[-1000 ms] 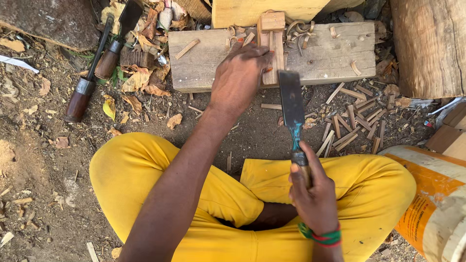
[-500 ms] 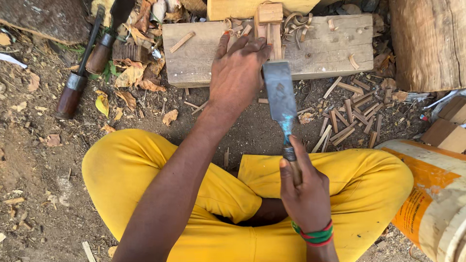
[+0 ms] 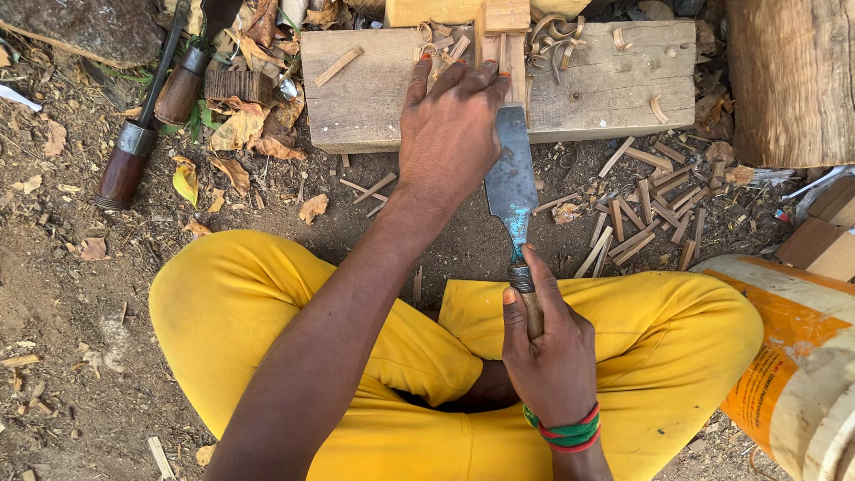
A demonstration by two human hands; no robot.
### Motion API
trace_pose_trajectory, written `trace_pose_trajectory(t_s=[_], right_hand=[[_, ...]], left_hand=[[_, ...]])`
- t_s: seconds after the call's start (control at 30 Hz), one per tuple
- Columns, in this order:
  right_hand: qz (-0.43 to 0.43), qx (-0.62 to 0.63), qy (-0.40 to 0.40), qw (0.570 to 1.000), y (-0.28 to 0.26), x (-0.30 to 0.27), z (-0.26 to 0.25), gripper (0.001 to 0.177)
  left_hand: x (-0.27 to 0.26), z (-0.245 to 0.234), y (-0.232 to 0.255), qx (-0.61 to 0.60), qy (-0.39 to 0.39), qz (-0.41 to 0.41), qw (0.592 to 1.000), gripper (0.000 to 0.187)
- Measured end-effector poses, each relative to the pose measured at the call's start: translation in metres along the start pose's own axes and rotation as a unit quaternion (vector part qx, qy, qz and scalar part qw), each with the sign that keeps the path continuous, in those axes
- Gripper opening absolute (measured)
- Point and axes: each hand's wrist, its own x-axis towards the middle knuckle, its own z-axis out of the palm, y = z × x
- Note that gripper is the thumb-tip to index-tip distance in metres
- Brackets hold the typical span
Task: The person carves a small wooden piece using a chisel while sitting on the ground, creating thin wood shavings.
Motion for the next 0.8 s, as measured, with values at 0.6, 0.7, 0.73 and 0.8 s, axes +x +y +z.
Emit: trace_pose_trajectory(t_s=[0.6, 0.7, 0.73, 0.8], right_hand=[[-0.005, -0.031, -0.021, 0.999, -0.008, 0.002, 0.002, 0.052], [-0.018, -0.037, -0.007, 0.999, -0.008, 0.0, 0.007, 0.052], [-0.013, -0.036, -0.009, 0.999, -0.008, 0.0, 0.008, 0.053], [-0.018, -0.034, -0.006, 0.999, -0.007, 0.0, 0.009, 0.052]], left_hand=[[0.0, -0.004, 0.003, 0.013, 0.03, 0.009, 0.999, 0.047], [0.001, -0.018, 0.01, 0.089, 0.014, 0.03, 0.995, 0.054], [-0.004, -0.023, 0.016, 0.069, -0.01, 0.039, 0.997, 0.044], [-0.026, -0.029, 0.036, 0.025, -0.062, 0.057, 0.996, 0.026]])
